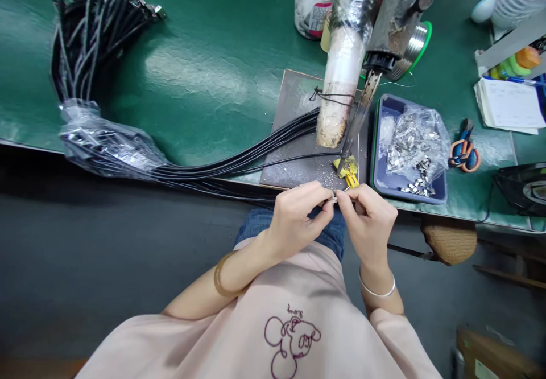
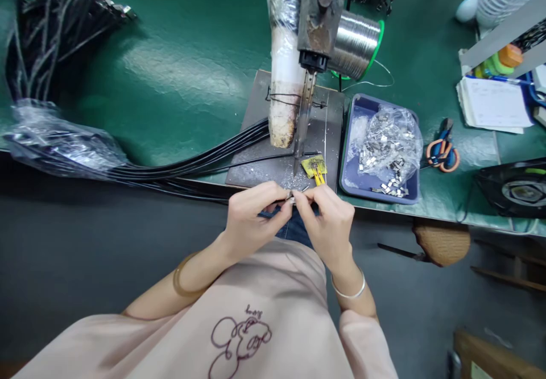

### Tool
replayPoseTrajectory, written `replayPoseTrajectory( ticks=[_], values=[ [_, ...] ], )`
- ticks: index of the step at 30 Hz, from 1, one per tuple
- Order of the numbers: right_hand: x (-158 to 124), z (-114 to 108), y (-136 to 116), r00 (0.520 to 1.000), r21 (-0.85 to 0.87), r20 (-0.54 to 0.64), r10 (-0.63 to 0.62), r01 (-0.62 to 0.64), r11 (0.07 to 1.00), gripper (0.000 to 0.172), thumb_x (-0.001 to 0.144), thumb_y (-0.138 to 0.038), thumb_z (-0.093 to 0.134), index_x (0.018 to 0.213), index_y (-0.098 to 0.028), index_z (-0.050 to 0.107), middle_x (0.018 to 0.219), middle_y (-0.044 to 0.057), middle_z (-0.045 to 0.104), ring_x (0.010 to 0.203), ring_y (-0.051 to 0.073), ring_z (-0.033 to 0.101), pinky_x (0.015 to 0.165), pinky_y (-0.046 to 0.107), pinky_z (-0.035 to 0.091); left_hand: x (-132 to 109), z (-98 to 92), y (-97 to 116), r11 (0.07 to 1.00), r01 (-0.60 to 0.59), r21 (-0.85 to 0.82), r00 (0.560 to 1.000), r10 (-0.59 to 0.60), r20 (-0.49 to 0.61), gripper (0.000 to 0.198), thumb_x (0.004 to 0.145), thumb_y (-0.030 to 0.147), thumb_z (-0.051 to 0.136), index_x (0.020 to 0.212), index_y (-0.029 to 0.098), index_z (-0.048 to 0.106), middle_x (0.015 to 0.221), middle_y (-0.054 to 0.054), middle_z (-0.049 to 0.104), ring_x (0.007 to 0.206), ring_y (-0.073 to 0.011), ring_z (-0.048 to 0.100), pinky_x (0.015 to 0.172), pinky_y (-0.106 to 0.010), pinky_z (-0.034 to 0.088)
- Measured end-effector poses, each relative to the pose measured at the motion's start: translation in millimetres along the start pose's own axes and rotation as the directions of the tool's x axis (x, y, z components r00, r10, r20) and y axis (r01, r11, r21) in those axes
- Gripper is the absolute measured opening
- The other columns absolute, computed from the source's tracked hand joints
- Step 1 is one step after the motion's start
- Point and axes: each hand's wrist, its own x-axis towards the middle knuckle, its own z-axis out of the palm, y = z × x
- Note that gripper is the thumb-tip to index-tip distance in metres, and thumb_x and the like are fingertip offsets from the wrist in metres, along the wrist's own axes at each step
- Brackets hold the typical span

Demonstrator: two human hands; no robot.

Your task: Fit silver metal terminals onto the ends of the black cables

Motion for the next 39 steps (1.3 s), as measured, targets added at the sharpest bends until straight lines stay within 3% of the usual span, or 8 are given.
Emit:
replayPoseTrajectory(
  ticks=[5, 10, 12, 16, 19, 29, 33, 39],
  values=[
    [4, -9, 4, 0.998, 0.062, 0.021, 0.066, -0.067, 0.996, 0.016, 0.096, -0.033, 0.066, 0.086, -0.02, 0.066, 0.067, -0.005, 0.056, 0.05, 0.007, 0.034, 0.05, 0.025, 0.032, 1, -6.4, -1, 0.999, -0.021, -0.035, 0.997, 0.023, 0.073, 0.016, 0.09, 0.007, 0.057, 0.078, 0.017, 0.06, 0.064, 0.003, 0.055, 0.057, -0.0102, 0.045, 0.057, -0.023, 0.04],
    [10, -15, 2, 0.994, -0.076, 0.089, -0.067, 0.074, 0.994, 0.027, 0.093, -0.028, 0.069, 0.07, -0.019, 0.058, 0.06, -0.006, 0.048, 0.051, 0.006, 0.034, 0.053, 0.023, 0.033, 0, -7.6, -2, 0.944, -0.225, 0.241, 0.97, 0.192, 0.152, 0.024, 0.094, 0.007, 0.051, 0.074, 0.019, 0.059, 0.064, 0.001, 0.057, 0.062, -0.0138, 0.048, 0.064, -0.026, 0.043],
    [9, -17, 0, 0.998, -0.064, 0.044, -0.046, 0.049, 0.997, 0.016, 0.092, -0.03, 0.071, 0.081, -0.02, 0.064, 0.059, -0.007, 0.048, 0.049, 0.006, 0.034, 0.051, 0.023, 0.034, 0, -8.2, -2, 0.967, -0.167, 0.194, 0.979, 0.139, 0.15, 0.022, 0.094, 0.008, 0.051, 0.077, 0.018, 0.059, 0.065, 0.002, 0.057, 0.061, -0.0123, 0.048, 0.061, -0.024, 0.042],
    [6, -22, -2, 0.992, 0.104, -0.068, 0.107, -0.1, 0.99, 0.013, 0.094, -0.032, 0.067, 0.103, -0.022, 0.069, 0.06, -0.007, 0.048, 0.046, 0.008, 0.036, 0.044, 0.023, 0.029, 5, -13.5, -3, 0.984, 0.145, -0.103, 0.982, -0.131, 0.137, 0.011, 0.09, 0.009, 0.057, 0.083, 0.016, 0.063, 0.059, 0.007, 0.046, 0.051, -0.0074, 0.038, 0.051, -0.02, 0.034],
    [5, -22, -3, 0.999, 0.073, -0.032, 0.03, -0.028, 0.997, 0.008, 0.091, -0.029, 0.072, 0.097, -0.024, 0.073, 0.059, -0.007, 0.048, 0.046, 0.007, 0.037, 0.044, 0.023, 0.029, 9, -17.8, -3, 0.95, 0.245, -0.195, 0.962, -0.213, 0.17, 0.013, 0.087, 0.009, 0.059, 0.075, 0.015, 0.061, 0.056, 0.008, 0.039, 0.05, -0.0065, 0.033, 0.048, -0.02, 0.03],
    [15, -17, -1, 0.959, -0.055, 0.224, -0.174, 0.19, 0.98, 0.005, 0.095, -0.02, 0.065, 0.094, -0.022, 0.07, 0.069, -0.005, 0.065, 0.048, 0.005, 0.047, 0.052, 0.022, 0.041, 9, -20.8, -4, 0.96, 0.17, -0.224, 0.968, -0.12, 0.219, 0.01, 0.085, 0.009, 0.062, 0.079, 0.012, 0.069, 0.065, 0.002, 0.059, 0.054, -0.0069, 0.044, 0.051, -0.019, 0.035],
    [14, -21, -2, 0.982, 0.011, 0.152, -0.108, 0.108, 0.994, 0.006, 0.094, -0.022, 0.067, 0.093, -0.024, 0.073, 0.065, -0.006, 0.062, 0.046, 0.005, 0.044, 0.049, 0.022, 0.039, 8, -20.0, -5, 0.939, 0.251, -0.235, 0.958, -0.205, 0.203, 0.006, 0.085, 0.012, 0.063, 0.082, 0.012, 0.068, 0.066, 0.002, 0.06, 0.054, -0.0071, 0.044, 0.052, -0.019, 0.038],
    [5, -22, 3, 0.998, 0.119, -0.049, 0.035, -0.029, 0.992, 0.013, 0.094, -0.029, 0.066, 0.106, -0.024, 0.069, 0.063, -0.006, 0.056, 0.046, 0.009, 0.046, 0.042, 0.024, 0.033, 6, -19.3, -7, 0.931, 0.274, -0.241, 0.956, -0.238, 0.172, 0.008, 0.084, 0.012, 0.064, 0.092, 0.014, 0.065, 0.058, 0.009, 0.041, 0.05, -0.0057, 0.035, 0.049, -0.018, 0.035]
  ],
)
